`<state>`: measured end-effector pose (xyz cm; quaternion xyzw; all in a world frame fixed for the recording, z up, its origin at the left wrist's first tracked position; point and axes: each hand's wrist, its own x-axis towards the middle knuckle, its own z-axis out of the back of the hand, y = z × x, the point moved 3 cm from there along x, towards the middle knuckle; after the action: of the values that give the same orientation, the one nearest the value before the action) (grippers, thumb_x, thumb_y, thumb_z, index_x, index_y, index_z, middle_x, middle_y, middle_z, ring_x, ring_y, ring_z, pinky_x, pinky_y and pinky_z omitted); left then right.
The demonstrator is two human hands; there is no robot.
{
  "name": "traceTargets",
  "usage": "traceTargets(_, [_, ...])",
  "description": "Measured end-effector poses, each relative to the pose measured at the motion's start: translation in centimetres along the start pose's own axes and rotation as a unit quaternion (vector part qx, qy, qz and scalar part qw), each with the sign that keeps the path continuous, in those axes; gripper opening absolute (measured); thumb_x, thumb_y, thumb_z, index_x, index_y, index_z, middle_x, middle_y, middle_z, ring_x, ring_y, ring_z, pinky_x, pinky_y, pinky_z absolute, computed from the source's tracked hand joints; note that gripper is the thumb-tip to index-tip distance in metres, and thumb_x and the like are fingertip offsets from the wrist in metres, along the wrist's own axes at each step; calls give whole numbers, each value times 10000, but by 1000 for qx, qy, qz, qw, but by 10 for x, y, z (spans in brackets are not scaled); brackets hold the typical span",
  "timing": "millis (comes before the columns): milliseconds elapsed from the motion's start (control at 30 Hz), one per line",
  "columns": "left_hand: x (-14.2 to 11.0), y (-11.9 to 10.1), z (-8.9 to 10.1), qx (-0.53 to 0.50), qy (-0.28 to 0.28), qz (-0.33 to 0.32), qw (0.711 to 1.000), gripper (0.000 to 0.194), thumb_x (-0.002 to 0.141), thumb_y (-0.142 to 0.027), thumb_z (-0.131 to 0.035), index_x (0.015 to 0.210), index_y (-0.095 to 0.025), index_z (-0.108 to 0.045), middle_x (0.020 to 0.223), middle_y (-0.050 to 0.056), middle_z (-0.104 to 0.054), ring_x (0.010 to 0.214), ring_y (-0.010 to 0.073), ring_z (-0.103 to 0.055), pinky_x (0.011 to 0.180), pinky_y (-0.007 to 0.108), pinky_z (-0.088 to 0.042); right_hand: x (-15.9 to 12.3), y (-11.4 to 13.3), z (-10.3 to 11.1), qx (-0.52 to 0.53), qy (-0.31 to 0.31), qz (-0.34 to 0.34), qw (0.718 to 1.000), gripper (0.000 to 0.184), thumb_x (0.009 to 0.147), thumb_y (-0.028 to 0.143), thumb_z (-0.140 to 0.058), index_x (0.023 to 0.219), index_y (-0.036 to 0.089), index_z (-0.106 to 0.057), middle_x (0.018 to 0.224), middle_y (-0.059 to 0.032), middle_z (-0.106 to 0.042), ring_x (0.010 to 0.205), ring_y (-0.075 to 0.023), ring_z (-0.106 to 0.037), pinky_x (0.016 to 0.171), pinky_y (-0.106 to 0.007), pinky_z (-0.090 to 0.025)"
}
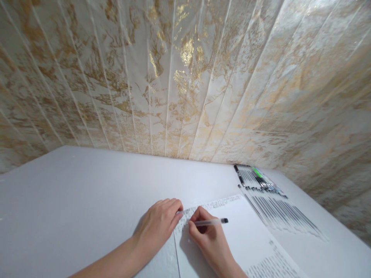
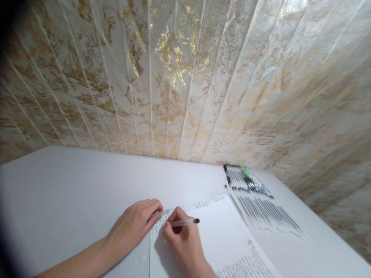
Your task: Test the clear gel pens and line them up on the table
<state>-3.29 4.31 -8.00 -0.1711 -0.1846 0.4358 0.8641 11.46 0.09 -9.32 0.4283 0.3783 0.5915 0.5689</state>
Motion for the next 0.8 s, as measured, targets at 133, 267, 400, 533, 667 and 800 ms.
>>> traceTargets(133, [0,-2,1,0,-1,2,1000,92,914,-181,-480,875,-226,-550,866,-9,-646,814,182,-596,729,290,-402,0,0,1,-12,0,7,1000,136,764,221,-520,660,203,-435,573,56,-410,549,-106,-363,529,-245,-282])
traceTargets(267, [0,-2,2,2,1,3,1000,101,914,-177,-473,871,-223,-551,864,-5,-646,810,182,-594,726,288,-399,1,-1,1,-11,-1,7,1000,145,754,212,-517,650,207,-417,560,62,-394,539,-103,-350,518,-241,-274])
traceTargets(400, [0,-1,1,2,-1,3,1000,99,912,-182,-474,871,-226,-552,865,-5,-645,812,183,-592,723,287,-396,1,-1,0,-11,0,1,1000,152,736,210,-520,645,211,-398,544,69,-388,523,-98,-349,506,-238,-269])
traceTargets(533, [0,-1,1,0,5,3,1000,94,913,-178,-478,872,-220,-551,864,-4,-644,810,183,-592,720,289,-396,0,1,0,-12,2,5,1000,146,755,220,-518,652,207,-414,556,65,-395,537,-100,-351,516,-237,-276])
traceTargets(667, [0,-2,2,0,6,4,1000,90,912,-173,-486,870,-218,-552,866,-5,-643,815,185,-593,720,291,-398,0,3,1,-6,0,4,1000,150,749,217,-524,647,205,-415,551,64,-394,531,-98,-347,510,-233,-272])
traceTargets(800, [0,-1,1,0,3,3,1000,83,910,-175,-491,875,-219,-552,869,-6,-643,819,186,-593,729,295,-399,0,5,1,-8,1,4,1000,148,735,218,-523,637,206,-413,540,66,-387,524,-98,-344,505,-233,-268])
